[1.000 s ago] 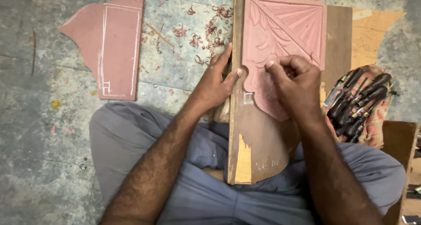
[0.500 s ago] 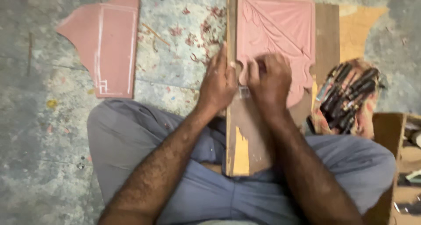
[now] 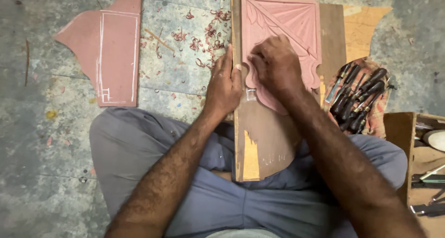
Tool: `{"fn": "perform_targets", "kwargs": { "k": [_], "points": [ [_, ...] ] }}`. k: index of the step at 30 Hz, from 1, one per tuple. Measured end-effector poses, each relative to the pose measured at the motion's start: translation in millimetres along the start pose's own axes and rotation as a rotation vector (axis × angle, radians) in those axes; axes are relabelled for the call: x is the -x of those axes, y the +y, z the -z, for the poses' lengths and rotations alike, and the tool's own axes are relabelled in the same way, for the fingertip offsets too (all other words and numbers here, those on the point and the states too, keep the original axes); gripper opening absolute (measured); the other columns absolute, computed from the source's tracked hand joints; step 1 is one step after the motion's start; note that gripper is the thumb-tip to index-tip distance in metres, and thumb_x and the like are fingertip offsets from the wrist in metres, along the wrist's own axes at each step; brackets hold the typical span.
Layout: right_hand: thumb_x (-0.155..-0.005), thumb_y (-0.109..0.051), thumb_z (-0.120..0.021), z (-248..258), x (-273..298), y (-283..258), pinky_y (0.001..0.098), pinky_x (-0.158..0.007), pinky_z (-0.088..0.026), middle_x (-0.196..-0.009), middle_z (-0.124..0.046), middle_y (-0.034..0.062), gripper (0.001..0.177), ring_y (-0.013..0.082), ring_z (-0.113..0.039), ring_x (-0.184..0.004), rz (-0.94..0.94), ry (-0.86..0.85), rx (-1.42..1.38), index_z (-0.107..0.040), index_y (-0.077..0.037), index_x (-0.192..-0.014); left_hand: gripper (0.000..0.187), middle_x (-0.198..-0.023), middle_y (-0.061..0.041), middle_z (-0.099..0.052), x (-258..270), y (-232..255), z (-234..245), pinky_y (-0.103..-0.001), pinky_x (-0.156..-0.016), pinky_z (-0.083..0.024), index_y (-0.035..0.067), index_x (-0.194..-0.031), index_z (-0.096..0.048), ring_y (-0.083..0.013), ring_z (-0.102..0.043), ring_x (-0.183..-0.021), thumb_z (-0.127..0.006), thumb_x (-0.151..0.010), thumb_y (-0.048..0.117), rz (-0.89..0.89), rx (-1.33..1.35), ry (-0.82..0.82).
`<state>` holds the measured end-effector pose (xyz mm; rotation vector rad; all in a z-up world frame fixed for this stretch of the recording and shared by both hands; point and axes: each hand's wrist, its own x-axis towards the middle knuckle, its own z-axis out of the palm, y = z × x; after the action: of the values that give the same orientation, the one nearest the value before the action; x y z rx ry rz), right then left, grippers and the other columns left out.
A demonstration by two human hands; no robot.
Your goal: The person carves decorative floral patterns into a wooden panel using a chisel, then smooths the edges with sandpaper and a small tool.
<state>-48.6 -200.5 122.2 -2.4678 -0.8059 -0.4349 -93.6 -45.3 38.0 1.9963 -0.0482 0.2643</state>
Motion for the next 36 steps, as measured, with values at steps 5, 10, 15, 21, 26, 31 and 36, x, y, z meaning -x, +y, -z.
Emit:
{"fn": "perform_targets", "kwargs": {
  "k": [5, 10, 15, 21, 26, 31, 36],
  "points": [
    [-0.091, -0.018, -0.078, -14, 36, -33, 0.0459, -0.08, -0.049, -0.082, -0.066, 0.0116, 0.017, 0.0313, -0.062, -0.086, -0.432, 0.105, 0.079, -0.07, -0.005, -0.084, 0.063, -0.15, -0.034, -0.045, -1, 2, 0, -0.048, -0.116, -0.039, -0.004, -0.158, -0.03, -0.0479, -0.046, -0.139, -0.044, -0.104, 0.024, 0.05, 0.013, -0.01],
    [-0.091, -0.018, -0.077, -27, 35, -33, 0.0455, -0.084, -0.049, -0.084, -0.068, 0.0107, 0.017, 0.032, -0.063, -0.089, -0.534, 0.225, 0.072, -0.069, -0.005, -0.084, 0.06, -0.151, -0.034, -0.046, 3, -1, -2, -0.048, -0.118, -0.039, -0.004, -0.158, -0.03, -0.0484, -0.047, -0.14, -0.045, -0.107, 0.023, -0.007, 0.004, 0.011],
    [-0.089, -0.017, -0.079, -22, 41, -35, 0.0477, -0.085, -0.046, -0.088, -0.067, 0.0145, 0.017, 0.0351, -0.06, -0.092, -0.451, 0.225, 0.135, -0.071, -0.003, -0.086, 0.064, -0.147, -0.034, -0.047, -3, 9, 4, -0.047, -0.112, -0.042, -0.005, -0.157, -0.03, -0.0474, -0.049, -0.135, -0.045, -0.102, 0.023, 0.062, 0.024, -0.036],
    [-0.089, -0.014, -0.079, -10, 45, -34, 0.0456, -0.085, -0.047, -0.088, -0.067, 0.0139, 0.013, 0.034, -0.059, -0.093, -0.424, 0.21, 0.042, -0.072, -0.003, -0.088, 0.059, -0.148, -0.035, -0.048, -1, 0, -2, -0.05, -0.116, -0.039, -0.007, -0.157, -0.032, -0.0499, -0.048, -0.138, -0.047, -0.107, 0.021, -0.041, -0.051, 0.032],
    [-0.09, -0.013, -0.081, -8, 34, -18, 0.0453, -0.083, -0.045, -0.089, -0.066, 0.0143, 0.014, 0.033, -0.058, -0.09, -0.324, 0.172, 0.002, -0.071, -0.002, -0.089, 0.062, -0.144, -0.033, -0.051, 1, -4, -2, -0.048, -0.114, -0.043, -0.006, -0.157, -0.031, -0.0471, -0.052, -0.134, -0.046, -0.104, 0.022, 0.041, 0.025, -0.004],
    [-0.089, -0.012, -0.079, -4, 41, -19, 0.0449, -0.085, -0.046, -0.089, -0.067, 0.011, 0.011, 0.0321, -0.058, -0.09, -0.262, 0.164, 0.009, -0.071, -0.004, -0.088, 0.06, -0.147, -0.036, -0.048, -5, 3, -2, -0.05, -0.117, -0.039, -0.007, -0.156, -0.033, -0.0501, -0.047, -0.137, -0.047, -0.106, 0.022, -0.028, -0.044, 0.028],
    [-0.09, -0.014, -0.082, -7, 30, -4, 0.0453, -0.085, -0.045, -0.09, -0.066, 0.0137, 0.015, 0.0337, -0.057, -0.092, -0.212, 0.126, 0.005, -0.071, -0.004, -0.087, 0.062, -0.146, -0.033, -0.05, 0, 0, 0, -0.047, -0.114, -0.043, -0.005, -0.156, -0.033, -0.0462, -0.051, -0.134, -0.044, -0.101, 0.022, 0.078, 0.053, -0.024]
  ]
}}
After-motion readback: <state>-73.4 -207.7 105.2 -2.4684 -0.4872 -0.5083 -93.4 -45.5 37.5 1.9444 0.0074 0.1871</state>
